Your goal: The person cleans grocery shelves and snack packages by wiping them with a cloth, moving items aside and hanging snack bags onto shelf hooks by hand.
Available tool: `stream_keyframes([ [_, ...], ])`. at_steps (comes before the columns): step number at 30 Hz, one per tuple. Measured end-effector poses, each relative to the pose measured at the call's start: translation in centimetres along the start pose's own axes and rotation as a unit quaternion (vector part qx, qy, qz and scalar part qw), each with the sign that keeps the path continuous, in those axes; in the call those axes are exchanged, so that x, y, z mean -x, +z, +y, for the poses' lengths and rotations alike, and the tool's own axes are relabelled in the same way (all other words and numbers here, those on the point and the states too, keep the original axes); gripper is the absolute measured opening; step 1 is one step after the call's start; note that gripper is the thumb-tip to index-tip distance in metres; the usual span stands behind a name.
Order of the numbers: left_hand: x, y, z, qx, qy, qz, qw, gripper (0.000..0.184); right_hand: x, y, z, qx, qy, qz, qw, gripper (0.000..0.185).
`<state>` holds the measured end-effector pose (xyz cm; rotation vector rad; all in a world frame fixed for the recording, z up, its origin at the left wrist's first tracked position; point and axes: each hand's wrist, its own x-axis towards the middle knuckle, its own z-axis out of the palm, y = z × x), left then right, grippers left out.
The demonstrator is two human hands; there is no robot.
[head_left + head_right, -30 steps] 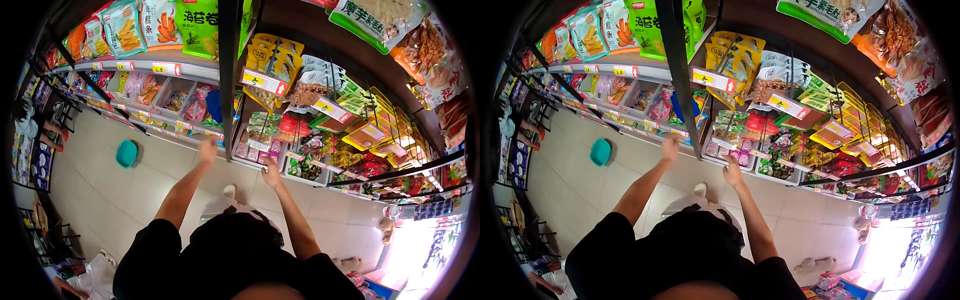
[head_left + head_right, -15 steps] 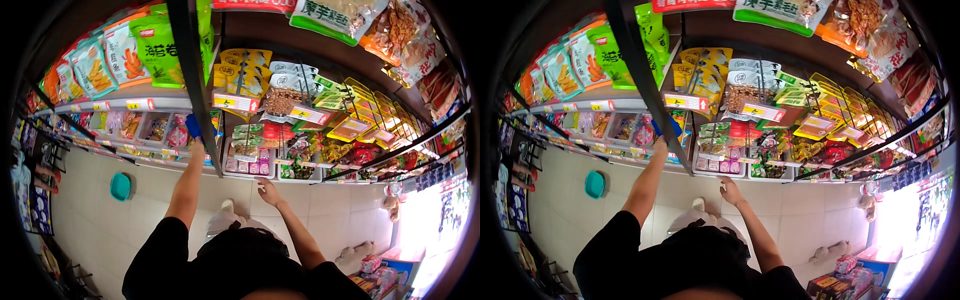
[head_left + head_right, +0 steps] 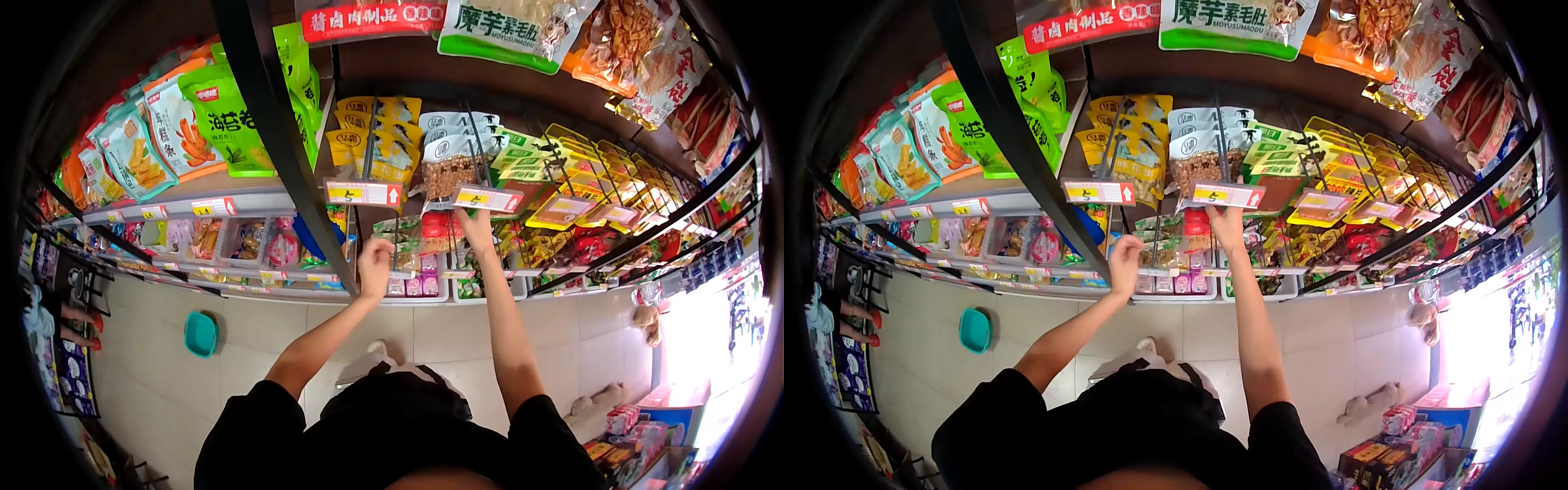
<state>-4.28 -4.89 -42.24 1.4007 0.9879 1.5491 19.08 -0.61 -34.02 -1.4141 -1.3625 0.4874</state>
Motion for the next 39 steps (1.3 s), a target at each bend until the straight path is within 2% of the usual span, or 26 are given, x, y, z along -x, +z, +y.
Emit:
stream_keyframes([
  [1, -0.4, 0.7, 2.1, -0.002, -0.024, -0.059, 0.998, 0.031, -0.7, -0.3, -0.9, -0.085, 0.056, -0.043, 0.994, 0.097],
  [2, -1.3, 1.9, 2.9, 0.017, -0.042, -0.074, 0.996, 0.041, -1.3, 0.3, -0.5, -0.087, 0.056, -0.043, 0.994, 0.097],
  [3, -3.0, 2.9, 5.1, -0.026, -0.031, -0.102, 0.994, 0.044, -2.1, 1.1, 1.3, -0.056, 0.054, -0.011, 0.997, 0.099],
  [5, -6.5, 6.6, -1.1, -0.07, 0.021, -0.031, 0.997, 0.057, -3.0, 2.2, 5.0, -0.045, 0.056, 0.015, 0.997, 0.101],
  [7, -8.7, 8.2, 1.7, -0.16, -0.012, -0.052, 0.986, 0.061, -3.7, 3.2, 9.4, 0.007, 0.028, 0.002, 1.0, 0.102],
  [10, -11.1, 9.5, 0.6, -0.103, -0.053, -0.063, 0.991, 0.064, -3.2, 3.1, 8.2, 0.008, 0.031, -0.039, 0.999, 0.099],
  [11, -11.1, 9.8, 1.0, -0.102, -0.053, -0.064, 0.991, 0.064, -2.3, 2.6, 4.4, -0.066, 0.062, -0.029, 0.996, 0.097],
  [13, -10.2, 10.5, 2.8, -0.073, -0.05, 0.013, 0.996, 0.064, -1.7, 2.4, 2.5, -0.119, 0.078, -0.022, 0.99, 0.095],
  [14, -9.6, 11.0, 3.6, -0.072, -0.053, 0.01, 0.996, 0.064, -1.4, 2.2, 1.5, -0.146, 0.087, -0.018, 0.985, 0.094],
  [15, -9.0, 11.5, 4.3, -0.081, 0.001, 0.063, 0.995, 0.061, -1.4, 2.3, 1.1, -0.03, 0.0, 0.019, 0.999, 0.096],
  [16, -8.5, 11.8, 5.9, -0.089, 0.054, 0.115, 0.988, 0.059, -1.4, 1.9, 0.0, 0.032, -0.048, 0.031, 0.998, 0.098],
  [17, -8.0, 12.0, 7.6, -0.069, 0.058, 0.085, 0.992, 0.062, -1.3, 1.6, -1.1, 0.094, -0.093, 0.048, 0.99, 0.1],
  [18, -8.0, 12.2, 9.0, -0.068, 0.057, 0.083, 0.993, 0.062, -1.4, 0.9, -2.3, 0.096, -0.092, 0.049, 0.99, 0.1],
  [20, -8.4, 12.6, 10.5, -0.119, 0.212, 0.029, 0.97, 0.069, -1.9, 0.1, -3.4, 0.084, -0.114, 0.032, 0.989, 0.098],
  [22, -9.5, 13.0, 10.6, -0.099, 0.206, 0.018, 0.973, 0.075, -2.6, -0.1, -2.8, 0.073, -0.126, 0.027, 0.989, 0.095],
  [24, -10.4, 13.6, 10.9, -0.205, 0.19, 0.022, 0.96, 0.077, -3.0, -0.1, -2.0, 0.069, -0.141, 0.014, 0.988, 0.091],
  [25, -11.0, 13.7, 9.8, -0.21, 0.183, 0.013, 0.96, 0.069, -3.0, 0.1, -2.2, 0.096, -0.158, 0.036, 0.982, 0.087],
  [26, -11.8, 14.0, 8.7, -0.24, 0.181, 0.04, 0.953, 0.069, -3.1, 0.1, -2.3, 0.085, -0.148, 0.04, 0.984, 0.088],
  [28, -12.4, 14.2, 8.3, -0.165, 0.156, 0.048, 0.973, 0.071, -2.8, -0.6, -2.0, 0.109, -0.103, 0.016, 0.989, 0.091],
  [29, -12.9, 14.3, 8.2, -0.181, 0.193, 0.068, 0.962, 0.076, -2.9, -1.0, -1.9, 0.109, -0.104, 0.017, 0.988, 0.091],
  [32, -13.3, 14.7, 8.2, -0.19, 0.155, 0.087, 0.965, 0.082, -3.7, -1.9, -0.6, 0.052, -0.067, -0.014, 0.996, 0.095],
  [33, -13.6, 15.1, 8.2, -0.194, 0.182, 0.132, 0.955, 0.086, -3.5, -1.8, -0.5, 0.08, -0.054, -0.006, 0.995, 0.095],
  [34, -13.3, 15.1, 8.2, -0.211, 0.126, 0.112, 0.963, 0.089, -3.2, -1.8, -0.4, 0.108, -0.04, 0.0, 0.993, 0.096],
  [36, -13.3, 15.7, 7.6, -0.146, 0.165, 0.156, 0.963, 0.092, -2.8, -2.2, -0.1, 0.085, -0.031, -0.008, 0.996, 0.098],
  [37, -13.7, 15.5, 6.8, -0.113, 0.068, 0.128, 0.983, 0.097, -3.0, -2.3, 0.5, 0.12, -0.027, -0.013, 0.992, 0.097],
  [39, -14.5, 15.8, 6.0, -0.139, 0.109, 0.132, 0.975, 0.104, -3.7, -2.4, 1.1, 0.147, -0.037, 0.002, 0.988, 0.097],
])
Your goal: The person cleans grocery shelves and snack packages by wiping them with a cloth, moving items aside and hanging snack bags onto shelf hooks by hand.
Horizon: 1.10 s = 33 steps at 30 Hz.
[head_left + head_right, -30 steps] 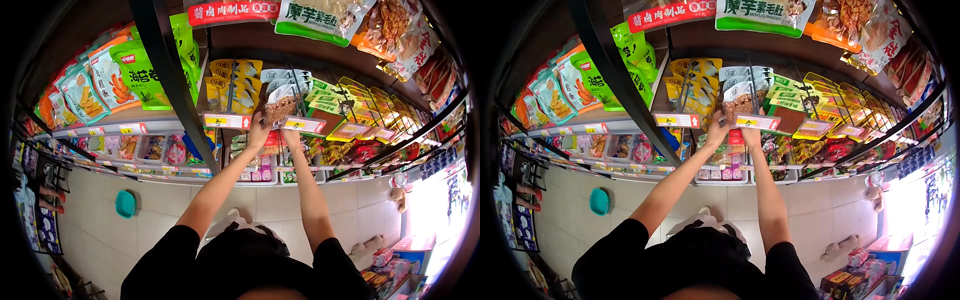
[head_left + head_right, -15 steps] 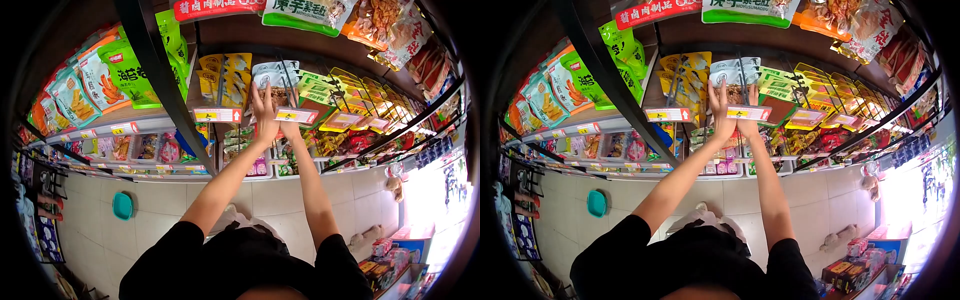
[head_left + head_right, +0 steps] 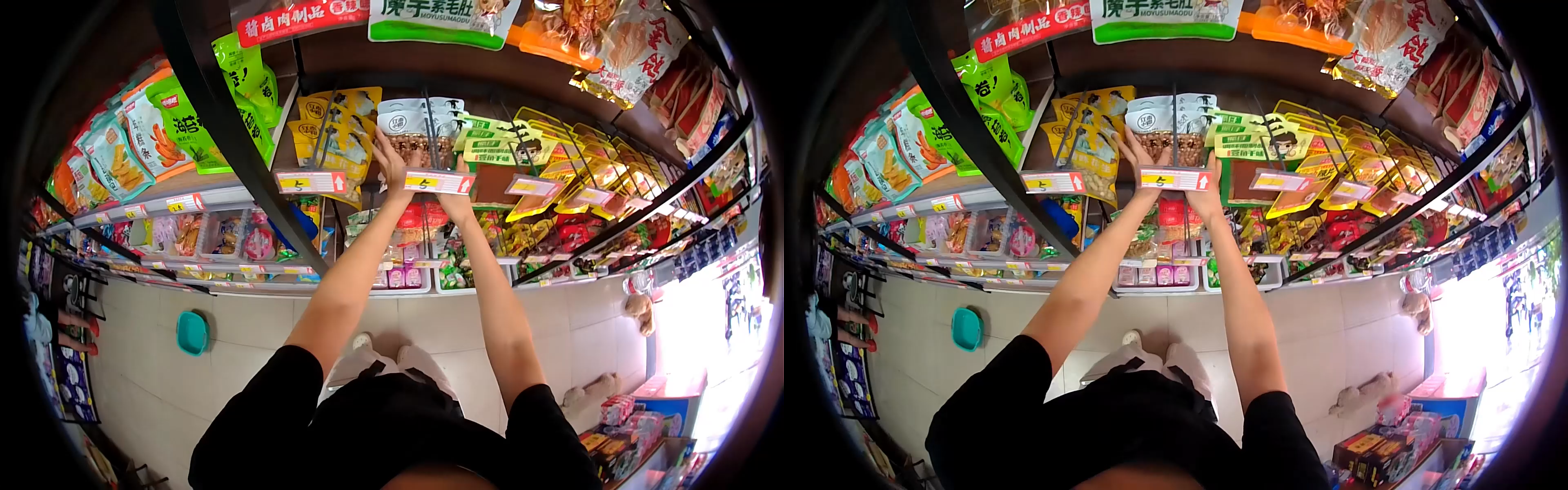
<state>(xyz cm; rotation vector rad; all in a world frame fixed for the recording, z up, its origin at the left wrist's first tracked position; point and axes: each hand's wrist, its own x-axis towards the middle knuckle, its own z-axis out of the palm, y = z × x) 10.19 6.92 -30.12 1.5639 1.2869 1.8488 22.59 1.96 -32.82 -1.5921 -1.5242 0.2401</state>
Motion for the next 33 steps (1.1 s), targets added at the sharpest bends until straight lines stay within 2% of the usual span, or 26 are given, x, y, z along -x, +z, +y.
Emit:
stream_keyframes([
  [1, -0.4, 0.3, 0.0, -0.028, 0.018, 0.007, 0.999, 0.108, -0.2, -0.2, 0.4, -0.002, -0.005, 0.0, 1.0, 0.097],
  [3, -0.5, 0.9, -0.2, -0.04, -0.135, -0.024, 0.99, 0.115, -0.6, -0.6, 1.0, -0.184, 0.023, -0.058, 0.981, 0.094],
  [4, 0.0, 2.0, -0.9, -0.118, -0.123, 0.047, 0.984, 0.115, -0.7, -0.6, 1.0, -0.186, 0.022, -0.06, 0.981, 0.094],
  [5, 0.0, 2.2, -1.6, -0.12, -0.123, 0.049, 0.984, 0.115, -0.9, -0.2, 1.0, -0.184, 0.039, -0.07, 0.98, 0.097],
  [7, -0.5, 2.3, -2.9, 0.073, -0.177, 0.012, 0.981, 0.107, -1.2, 0.6, 0.9, -0.178, 0.073, -0.092, 0.977, 0.102],
  [8, -0.6, 2.8, -3.4, 0.125, -0.235, 0.027, 0.963, 0.099, -1.3, 1.0, 1.0, -0.174, 0.092, -0.103, 0.975, 0.105],
  [9, -0.6, 2.8, -4.1, 0.125, -0.237, 0.029, 0.963, 0.099, -1.4, 1.4, 0.9, -0.173, 0.092, -0.106, 0.975, 0.105],
  [11, -1.1, 2.4, -5.5, 0.077, -0.199, -0.026, 0.977, 0.098, -2.3, 2.2, 0.6, -0.161, 0.098, -0.03, 0.982, 0.108],
  [12, -1.5, 2.3, -5.9, 0.158, -0.239, -0.063, 0.956, 0.1, -2.3, 2.2, 0.5, -0.166, 0.114, -0.016, 0.979, 0.107],
  [13, -1.6, 2.2, -6.3, 0.156, -0.238, -0.059, 0.957, 0.1, -2.2, 2.2, 0.3, -0.168, 0.111, -0.02, 0.979, 0.107],
  [15, -1.5, 2.3, -6.8, 0.114, -0.153, -0.067, 0.979, 0.104, -2.1, 2.0, 0.5, -0.154, 0.135, -0.013, 0.979, 0.101],
  [17, -2.1, 2.3, -7.2, 0.109, -0.149, -0.067, 0.98, 0.103, -2.8, 2.2, 1.1, -0.33, 0.21, 0.034, 0.92, 0.096],
  [19, -2.8, 2.1, -8.2, 0.098, -0.142, -0.075, 0.982, 0.101, -2.1, 1.3, 2.3, -0.257, 0.151, -0.035, 0.954, 0.096],
  [20, -3.4, 2.1, -8.7, 0.163, -0.165, -0.082, 0.969, 0.099, -2.1, 1.1, 2.8, -0.285, 0.165, -0.05, 0.943, 0.096],
  [21, -3.6, 2.1, -8.5, 0.166, -0.167, -0.083, 0.968, 0.099, -2.1, 1.0, 3.1, -0.282, 0.166, -0.049, 0.944, 0.096],
  [23, -3.8, 2.0, -7.3, 0.079, -0.156, -0.06, 0.983, 0.099, -2.1, 0.9, 3.5, -0.304, 0.153, -0.078, 0.937, 0.095],
  [24, -3.9, 2.0, -7.3, 0.133, -0.171, -0.066, 0.974, 0.097, -2.0, 1.2, 3.8, -0.315, 0.146, -0.073, 0.935, 0.093],
  [27, -3.8, 1.5, -5.7, 0.16, -0.176, -0.067, 0.969, 0.095, -1.7, 1.1, 3.8, -0.342, 0.144, -0.095, 0.924, 0.093],
  [29, -3.5, 1.7, -6.9, 0.183, -0.142, -0.077, 0.97, 0.091, -1.5, 1.3, 3.8, -0.342, 0.151, -0.104, 0.922, 0.091],
  [33, -2.4, 1.0, -7.7, 0.068, -0.084, -0.083, 0.991, 0.081, -0.8, 2.4, 4.6, -0.283, 0.102, -0.059, 0.952, 0.09],
])
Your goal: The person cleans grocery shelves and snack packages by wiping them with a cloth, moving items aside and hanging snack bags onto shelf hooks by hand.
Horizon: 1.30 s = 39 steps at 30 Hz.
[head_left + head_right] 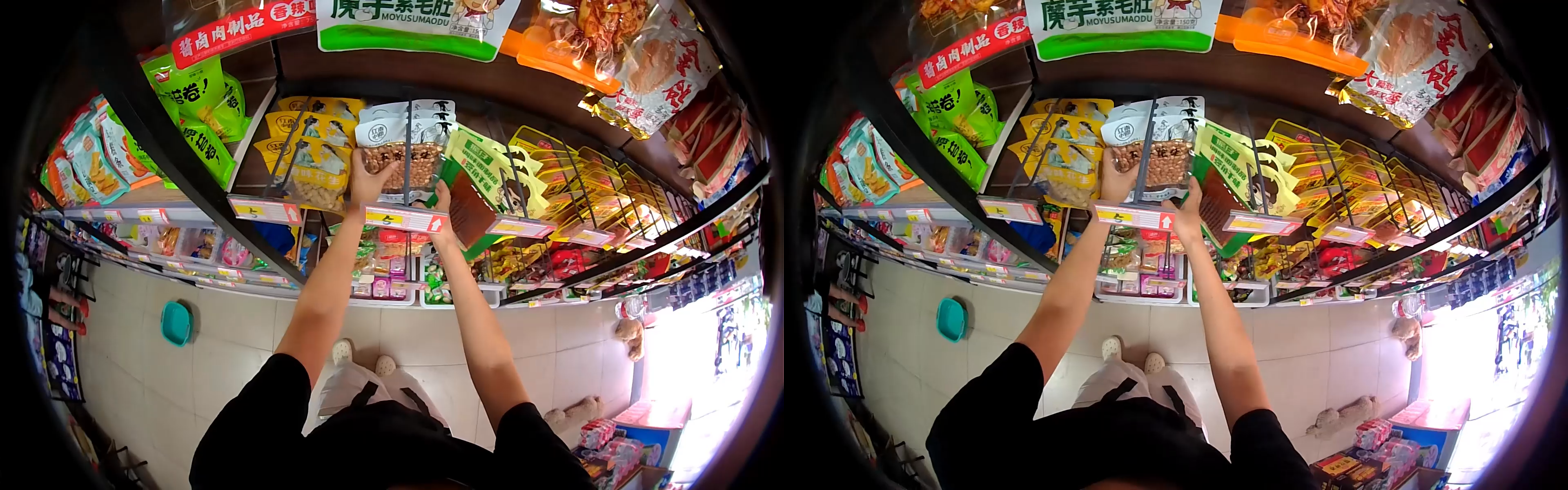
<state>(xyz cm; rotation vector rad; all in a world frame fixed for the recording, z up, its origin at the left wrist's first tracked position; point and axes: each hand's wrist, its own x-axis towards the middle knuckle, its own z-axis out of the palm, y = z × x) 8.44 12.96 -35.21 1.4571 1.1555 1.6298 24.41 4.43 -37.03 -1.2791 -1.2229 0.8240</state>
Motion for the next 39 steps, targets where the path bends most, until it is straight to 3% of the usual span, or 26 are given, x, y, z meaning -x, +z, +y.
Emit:
stream_keyframes([
  [2, 0.9, -0.4, 2.2, 0.097, 0.007, -0.045, 0.994, 0.08, 0.0, 0.0, 0.3, 0.005, -0.015, 0.014, 1.0, 0.09],
  [7, 2.6, -0.7, 1.9, 0.052, -0.038, 0.0, 0.998, 0.094, 0.0, -0.7, -0.4, 0.01, 0.014, 0.017, 1.0, 0.098],
  [10, 3.7, -1.6, 3.7, 0.082, 0.027, -0.009, 0.996, 0.091, 0.5, -0.6, -3.5, 0.004, 0.052, 0.017, 0.998, 0.103],
  [11, 4.6, -2.8, 5.1, -0.058, -0.068, -0.057, 0.994, 0.071, 0.6, -0.7, -4.5, -0.011, 0.071, 0.006, 0.997, 0.106],
  [14, 6.4, -4.2, 6.8, -0.062, -0.059, -0.07, 0.994, 0.054, 0.8, -1.1, -4.7, -0.019, 0.075, -0.015, 0.997, 0.113],
  [16, 7.1, -5.0, 6.3, -0.096, -0.053, -0.066, 0.992, 0.058, 1.2, -1.5, -4.7, -0.013, 0.064, -0.071, 0.995, 0.114],
  [19, 6.6, -6.3, 3.6, -0.098, -0.036, -0.095, 0.99, 0.066, 0.5, -1.2, -0.7, 0.019, 0.047, -0.077, 0.996, 0.115],
  [22, 6.7, -7.2, 4.1, -0.024, -0.042, -0.142, 0.989, 0.065, 1.2, -1.1, 0.1, -0.061, 0.023, -0.109, 0.992, 0.112],
  [25, 6.4, -7.4, 5.0, 0.006, -0.057, -0.131, 0.99, 0.067, 2.5, -1.0, -1.4, 0.016, 0.015, -0.047, 0.999, 0.104],
  [28, 6.0, -7.3, 4.2, 0.005, -0.046, -0.138, 0.989, 0.066, 3.8, -0.8, -1.0, -0.072, -0.011, -0.031, 0.997, 0.101],
  [30, 6.1, -7.0, 4.0, 0.05, -0.061, -0.14, 0.987, 0.07, 4.1, -0.8, -0.7, -0.055, -0.007, -0.018, 0.998, 0.091],
  [32, 7.1, -6.5, 5.0, 0.069, -0.07, -0.12, 0.988, 0.074, 4.7, -1.3, -1.6, 0.047, -0.001, -0.053, 0.997, 0.08],
  [33, 7.8, -6.2, 5.5, 0.088, -0.078, -0.102, 0.988, 0.078, 5.1, -1.1, -2.0, 0.102, -0.031, -0.024, 0.994, 0.067],
  [34, 8.5, -5.7, 5.8, 0.088, -0.077, -0.102, 0.988, 0.078, 5.2, -1.1, -1.9, 0.102, -0.032, -0.023, 0.994, 0.067],
  [36, 10.3, -4.8, 5.9, -0.076, 0.061, 0.031, 0.995, 0.083, 5.6, -0.9, -1.8, -0.016, 0.001, -0.048, 0.999, 0.063],
  [37, 11.1, -4.8, 5.7, -0.095, 0.07, -0.013, 0.993, 0.084, 5.9, -0.4, -1.7, 0.022, -0.021, -0.037, 0.999, 0.064],
  [39, 12.0, -4.6, 5.5, -0.116, 0.083, -0.002, 0.99, 0.083, 6.7, -0.1, -2.0, 0.018, -0.058, -0.041, 0.997, 0.068],
])
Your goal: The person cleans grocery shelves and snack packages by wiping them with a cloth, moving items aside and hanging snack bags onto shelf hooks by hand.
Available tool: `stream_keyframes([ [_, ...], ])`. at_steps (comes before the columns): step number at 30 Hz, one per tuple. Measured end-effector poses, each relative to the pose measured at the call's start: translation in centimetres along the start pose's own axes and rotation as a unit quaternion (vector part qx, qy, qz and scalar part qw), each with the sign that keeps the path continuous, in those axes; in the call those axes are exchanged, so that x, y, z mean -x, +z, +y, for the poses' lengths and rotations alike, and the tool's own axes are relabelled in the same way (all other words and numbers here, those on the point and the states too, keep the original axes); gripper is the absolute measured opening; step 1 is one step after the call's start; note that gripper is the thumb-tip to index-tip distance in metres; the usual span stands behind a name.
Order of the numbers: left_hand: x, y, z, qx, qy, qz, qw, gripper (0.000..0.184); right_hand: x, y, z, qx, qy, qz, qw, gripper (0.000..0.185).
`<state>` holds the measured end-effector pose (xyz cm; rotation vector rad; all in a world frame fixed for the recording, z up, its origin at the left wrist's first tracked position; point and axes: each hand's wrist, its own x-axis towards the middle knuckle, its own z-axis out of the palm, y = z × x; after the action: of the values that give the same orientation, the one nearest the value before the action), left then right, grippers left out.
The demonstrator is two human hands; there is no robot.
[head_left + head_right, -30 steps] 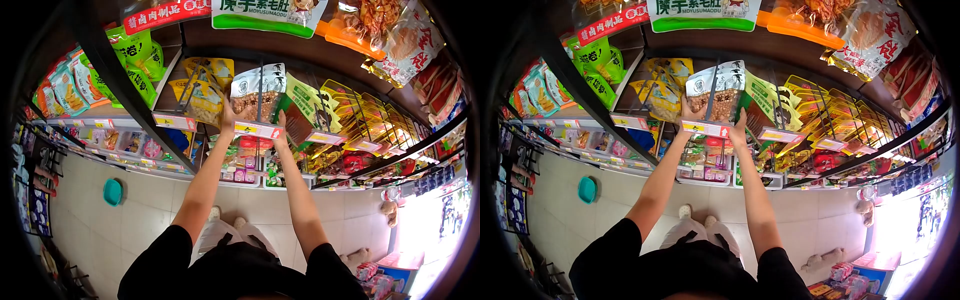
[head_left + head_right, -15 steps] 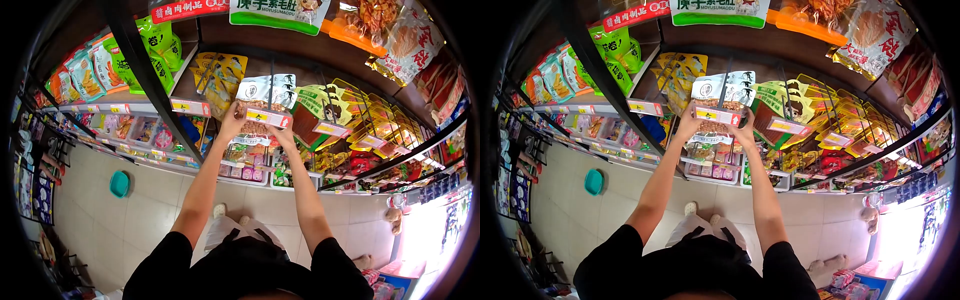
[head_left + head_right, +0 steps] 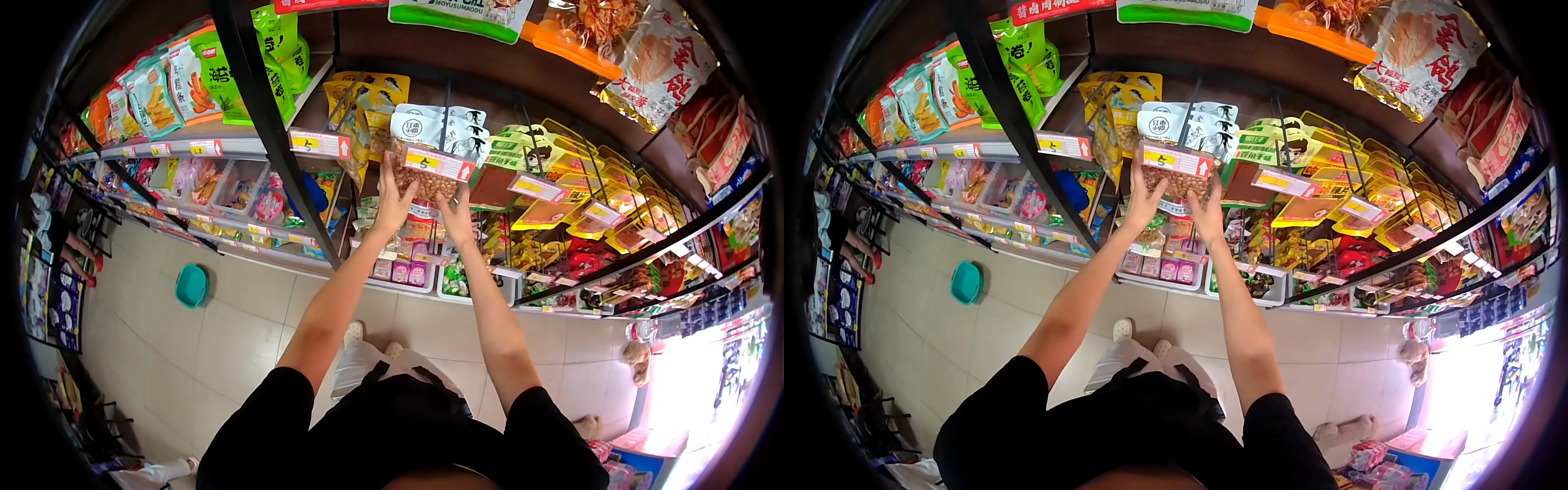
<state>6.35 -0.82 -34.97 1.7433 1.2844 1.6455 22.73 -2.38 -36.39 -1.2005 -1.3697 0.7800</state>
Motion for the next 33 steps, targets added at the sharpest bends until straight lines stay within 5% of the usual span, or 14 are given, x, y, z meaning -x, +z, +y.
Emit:
stream_keyframes([
  [3, 0.7, -0.3, 0.2, -0.089, 0.021, 0.025, 0.996, 0.082, 1.1, 0.6, -1.3, -0.003, -0.049, -0.002, 0.999, 0.075],
  [5, 0.9, -1.2, 0.8, 0.012, -0.004, -0.012, 1.0, 0.081, 2.1, 0.8, -1.5, -0.004, -0.059, -0.004, 0.998, 0.078],
  [7, 1.2, -2.1, 0.8, 0.045, -0.007, -0.019, 0.999, 0.08, 2.8, 0.9, -1.1, 0.149, -0.07, 0.039, 0.985, 0.075],
  [9, 1.9, -3.2, 1.5, 0.085, -0.039, -0.065, 0.994, 0.079, 3.6, 1.0, -1.9, 0.14, -0.106, 0.075, 0.981, 0.062],
  [10, 2.3, -4.2, 3.7, 0.102, -0.14, -0.086, 0.981, 0.075, 4.3, 0.5, -4.2, 0.045, -0.022, 0.045, 0.998, 0.054],
  [11, 2.7, -4.5, 3.8, 0.1, -0.141, -0.085, 0.981, 0.075, 4.7, 0.2, -5.5, -0.051, 0.063, 0.015, 0.997, 0.046],
  [12, 3.0, -4.6, 3.5, 0.197, -0.114, -0.101, 0.968, 0.073, 4.7, 0.5, -5.3, -0.054, -0.041, 0.058, 0.996, 0.036],
  [17, 4.7, -5.7, 2.7, 0.366, -0.122, -0.148, 0.911, 0.068, 7.6, -0.6, -5.8, -0.057, -0.028, 0.051, 0.997, 0.033],
  [26, 5.3, -9.2, 5.3, 0.35, -0.259, -0.241, 0.868, 0.067, 11.3, 0.1, -7.2, -0.103, 0.034, 0.095, 0.99, 0.037],
  [30, 6.8, -11.9, 5.8, 0.364, -0.277, -0.262, 0.849, 0.065, 14.7, 1.5, -8.8, -0.065, 0.081, 0.089, 0.991, 0.042],
  [33, 9.1, -13.6, 1.4, 0.297, -0.231, -0.301, 0.876, 0.081, 16.8, 2.8, -6.7, -0.068, 0.086, 0.033, 0.993, 0.043],
])
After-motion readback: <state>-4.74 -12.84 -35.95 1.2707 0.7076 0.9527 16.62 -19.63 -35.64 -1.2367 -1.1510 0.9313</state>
